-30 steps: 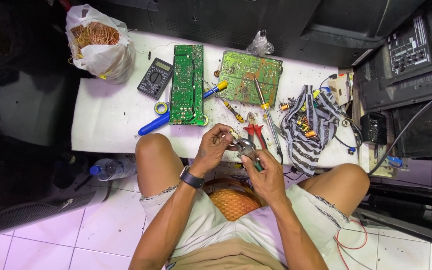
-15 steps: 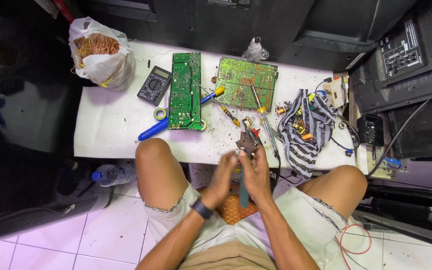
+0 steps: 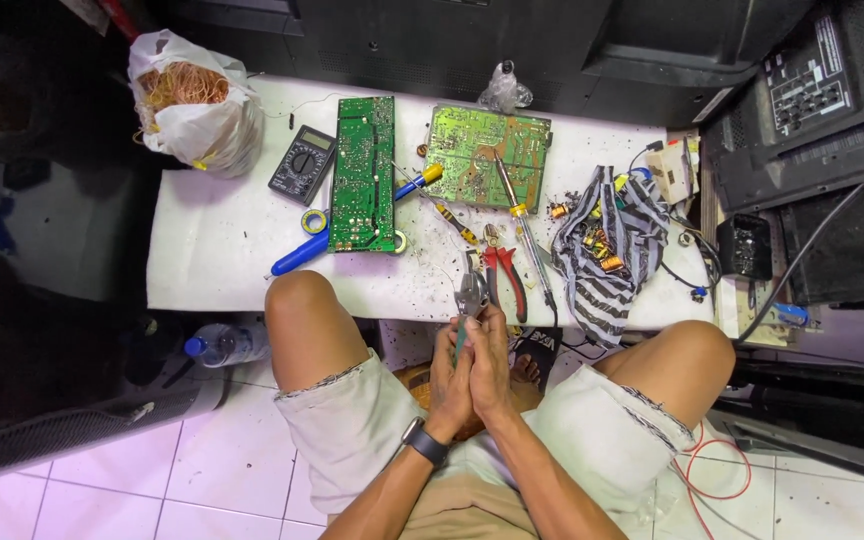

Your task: Repairing and modifying electronic circuit boards using hand tools like pliers and screwdrivers while working on the floor.

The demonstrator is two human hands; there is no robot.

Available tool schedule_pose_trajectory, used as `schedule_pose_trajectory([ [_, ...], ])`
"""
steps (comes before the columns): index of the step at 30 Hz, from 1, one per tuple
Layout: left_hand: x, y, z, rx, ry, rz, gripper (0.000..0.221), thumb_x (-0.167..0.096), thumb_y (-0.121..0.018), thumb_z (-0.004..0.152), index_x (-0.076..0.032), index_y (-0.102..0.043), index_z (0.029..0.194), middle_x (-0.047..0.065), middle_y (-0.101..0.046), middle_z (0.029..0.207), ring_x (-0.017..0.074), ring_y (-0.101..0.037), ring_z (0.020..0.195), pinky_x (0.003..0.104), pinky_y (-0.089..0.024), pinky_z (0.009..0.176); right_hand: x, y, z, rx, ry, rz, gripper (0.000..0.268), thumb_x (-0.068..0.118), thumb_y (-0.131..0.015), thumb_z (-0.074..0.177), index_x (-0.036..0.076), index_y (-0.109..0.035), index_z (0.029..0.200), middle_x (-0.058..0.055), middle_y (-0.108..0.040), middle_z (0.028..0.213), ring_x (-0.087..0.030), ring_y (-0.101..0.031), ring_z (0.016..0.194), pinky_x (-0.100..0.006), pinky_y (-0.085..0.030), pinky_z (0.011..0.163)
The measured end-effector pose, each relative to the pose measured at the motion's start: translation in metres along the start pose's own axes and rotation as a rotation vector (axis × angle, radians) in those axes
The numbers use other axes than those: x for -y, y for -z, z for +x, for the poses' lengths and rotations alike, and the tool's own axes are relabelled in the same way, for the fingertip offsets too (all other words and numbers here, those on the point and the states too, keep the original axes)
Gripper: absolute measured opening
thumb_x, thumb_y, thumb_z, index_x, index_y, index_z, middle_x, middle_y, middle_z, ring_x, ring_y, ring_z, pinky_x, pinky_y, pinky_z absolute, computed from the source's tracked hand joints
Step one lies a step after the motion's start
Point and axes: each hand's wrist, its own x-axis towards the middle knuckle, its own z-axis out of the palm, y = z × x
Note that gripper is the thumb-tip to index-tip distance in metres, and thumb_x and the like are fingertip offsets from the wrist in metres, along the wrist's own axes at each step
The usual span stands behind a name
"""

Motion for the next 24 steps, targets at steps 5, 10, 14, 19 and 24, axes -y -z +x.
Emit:
schedule_pose_trajectory([
  [5, 0.014, -0.004, 0.001, -0.031, -0.062, 0.008, 0.053, -0.039, -0.028, 0.092, 0.001, -0.032, 0.128, 0.026, -0.043, 0.113, 0.0379, -0.043, 0.11, 0.05, -0.031, 0.095, 0.01, -0.003, -0.006, -0.017, 0.056, -0.072, 0.031, 0.022, -0.052, 0.087, 0.002, -0.046, 0.109, -0.016, -0.054, 0.095, -0.024, -0.054, 0.096, -0.042, -0.048, 0.085],
  [10, 0.029, -0.005, 0.001, -0.077, -0.116, 0.012, 0.049, -0.036, -0.027, 0.093, 0.0, -0.034, 0.127, 0.024, -0.045, 0.11, 0.0362, -0.045, 0.108, 0.048, -0.032, 0.094, -0.025, 0.013, 0.001, -0.038, 0.082, -0.169, 0.021, 0.018, -0.058, 0.085, 0.003, -0.053, 0.098, -0.009, -0.061, 0.081, -0.013, -0.06, 0.079, -0.03, -0.052, 0.074],
  [14, 0.039, -0.004, 0.004, -0.123, -0.177, 0.016, 0.046, -0.033, -0.027, 0.094, -0.001, -0.036, 0.126, 0.022, -0.047, 0.107, 0.0344, -0.046, 0.106, 0.047, -0.033, 0.094, -0.043, 0.026, 0.007, -0.079, 0.135, -0.233, 0.012, 0.013, -0.056, 0.087, 0.003, -0.06, 0.091, -0.009, -0.067, 0.079, -0.011, -0.061, 0.078, -0.029, -0.053, 0.069],
  [19, 0.055, -0.002, 0.01, -0.168, -0.24, 0.016, 0.042, -0.03, -0.027, 0.095, -0.002, -0.037, 0.125, 0.02, -0.048, 0.104, 0.0327, -0.048, 0.104, 0.046, -0.033, 0.093, -0.051, 0.032, 0.006, -0.089, 0.134, -0.277, 0.013, 0.011, -0.054, 0.087, 0.002, -0.059, 0.094, -0.008, -0.067, 0.078, -0.009, -0.062, 0.073, -0.027, -0.053, 0.064],
  [24, 0.042, 0.007, 0.018, -0.15, -0.224, -0.225, 0.039, -0.028, -0.036, 0.094, -0.006, -0.042, 0.126, 0.01, -0.055, 0.093, 0.0156, -0.053, 0.086, 0.036, -0.044, 0.083, -0.007, 0.022, 0.002, -0.073, 0.335, -0.703, 0.014, 0.022, -0.062, 0.083, 0.009, -0.062, 0.078, -0.008, -0.059, 0.07, -0.022, -0.058, 0.071, -0.031, -0.046, 0.067],
])
